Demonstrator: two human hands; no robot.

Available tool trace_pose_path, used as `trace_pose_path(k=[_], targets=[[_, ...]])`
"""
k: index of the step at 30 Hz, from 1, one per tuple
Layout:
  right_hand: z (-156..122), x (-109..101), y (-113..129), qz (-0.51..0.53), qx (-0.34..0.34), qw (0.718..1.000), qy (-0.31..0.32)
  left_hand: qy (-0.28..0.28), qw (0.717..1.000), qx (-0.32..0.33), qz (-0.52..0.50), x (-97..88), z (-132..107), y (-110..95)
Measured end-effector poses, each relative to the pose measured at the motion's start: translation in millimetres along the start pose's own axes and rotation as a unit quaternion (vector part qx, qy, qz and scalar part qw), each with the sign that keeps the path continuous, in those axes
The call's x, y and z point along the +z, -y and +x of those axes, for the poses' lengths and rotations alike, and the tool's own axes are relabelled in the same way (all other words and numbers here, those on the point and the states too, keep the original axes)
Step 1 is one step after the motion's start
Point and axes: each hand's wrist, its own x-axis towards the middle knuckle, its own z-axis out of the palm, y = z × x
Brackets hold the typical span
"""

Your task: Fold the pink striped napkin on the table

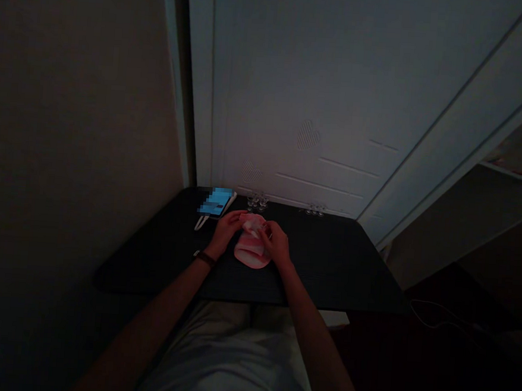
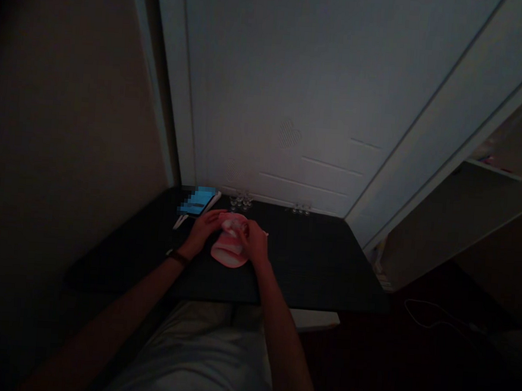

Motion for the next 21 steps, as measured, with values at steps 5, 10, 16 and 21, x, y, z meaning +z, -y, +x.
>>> trace_pose_path(k=[5,10,16,21], targets=[[0.4,1.2,-1.2,-0.003,-0.005,1.0,-0.004,-0.008,1.0,-0.013,-0.001,1.3,-0.9,-0.3],[0.4,2.5,-3.7,-0.008,0.009,1.0,-0.008,-0.003,1.0,-0.006,0.019,3.9,0.6,-1.1],[0.7,3.6,-6.0,0.0,0.016,1.0,-0.021,0.01,0.999,0.003,0.047,5.6,-0.8,-6.2],[0.5,3.3,-5.8,-0.005,0.022,1.0,-0.016,0.007,0.998,0.005,0.054,5.1,-1.3,-7.4]])
